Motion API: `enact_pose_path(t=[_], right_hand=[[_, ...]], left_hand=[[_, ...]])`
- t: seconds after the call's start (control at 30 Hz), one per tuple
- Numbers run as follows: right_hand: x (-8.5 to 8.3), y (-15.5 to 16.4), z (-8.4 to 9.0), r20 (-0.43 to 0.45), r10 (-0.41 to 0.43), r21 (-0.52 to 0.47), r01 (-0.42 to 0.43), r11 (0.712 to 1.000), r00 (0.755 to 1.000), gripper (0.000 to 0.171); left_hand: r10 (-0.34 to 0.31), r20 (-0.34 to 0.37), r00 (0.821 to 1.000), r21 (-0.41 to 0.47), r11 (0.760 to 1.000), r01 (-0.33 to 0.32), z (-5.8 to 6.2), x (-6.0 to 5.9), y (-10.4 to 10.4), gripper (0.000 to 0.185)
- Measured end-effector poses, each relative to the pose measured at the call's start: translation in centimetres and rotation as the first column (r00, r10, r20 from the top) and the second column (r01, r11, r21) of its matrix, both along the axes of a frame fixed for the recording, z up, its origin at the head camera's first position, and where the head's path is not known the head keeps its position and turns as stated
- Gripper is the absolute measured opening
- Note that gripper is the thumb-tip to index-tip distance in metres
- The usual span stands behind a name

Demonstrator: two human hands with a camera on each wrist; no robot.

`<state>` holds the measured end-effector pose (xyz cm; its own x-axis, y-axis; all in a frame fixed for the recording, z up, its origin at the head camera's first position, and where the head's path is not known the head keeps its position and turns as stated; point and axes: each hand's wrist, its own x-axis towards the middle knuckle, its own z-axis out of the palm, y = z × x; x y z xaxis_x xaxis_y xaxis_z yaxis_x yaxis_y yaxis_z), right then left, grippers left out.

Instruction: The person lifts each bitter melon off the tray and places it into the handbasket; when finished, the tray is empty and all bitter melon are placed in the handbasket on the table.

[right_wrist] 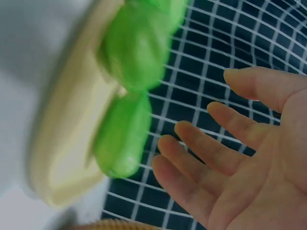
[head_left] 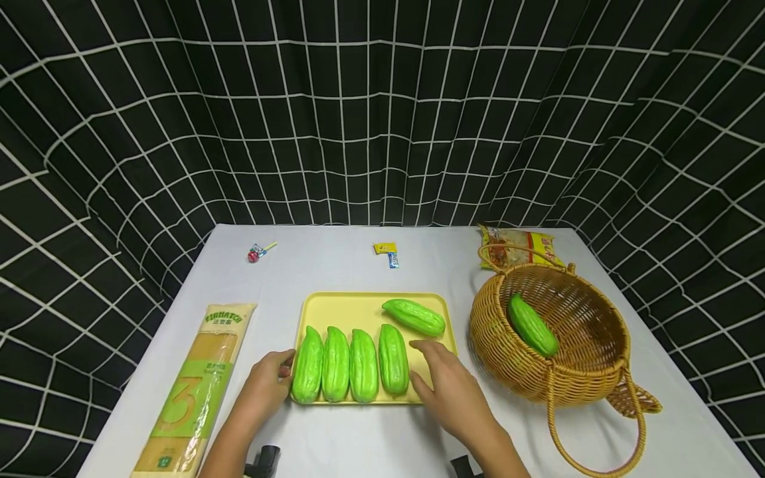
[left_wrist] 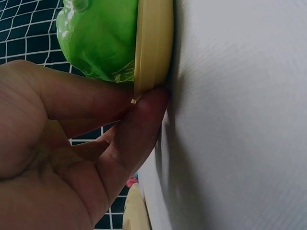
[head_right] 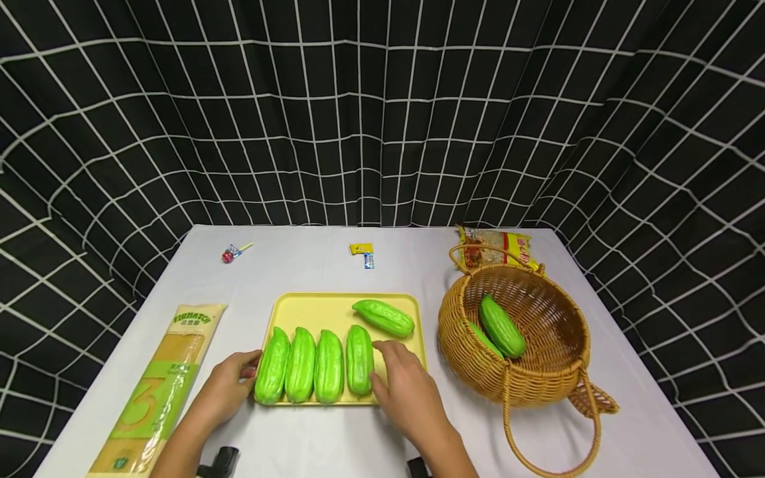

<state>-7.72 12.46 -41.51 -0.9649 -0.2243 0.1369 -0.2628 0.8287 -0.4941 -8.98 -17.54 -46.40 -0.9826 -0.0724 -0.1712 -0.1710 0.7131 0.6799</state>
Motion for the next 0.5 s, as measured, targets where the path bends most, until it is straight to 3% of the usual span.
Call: enact_pose_path(t=[0.2, 0.5], right_hand=[[0.1, -0.7, -1.6, 0.091, 0.055, 0.004, -0.056, 0.998, 0.994, 0.047], [0.1, -1.2, -2.7, 0.120, 0.067, -0.008, -0.067, 0.998, 0.990, 0.049]], left_hand=[[-0.001, -0.002, 1.000, -0.004, 1.000, 0.001, 0.0, -0.1, 0.1, 0.050], [0.006, -0.001, 1.000, -0.009, 1.000, -0.006, 0.1, 0.0, 0.2, 0.050]])
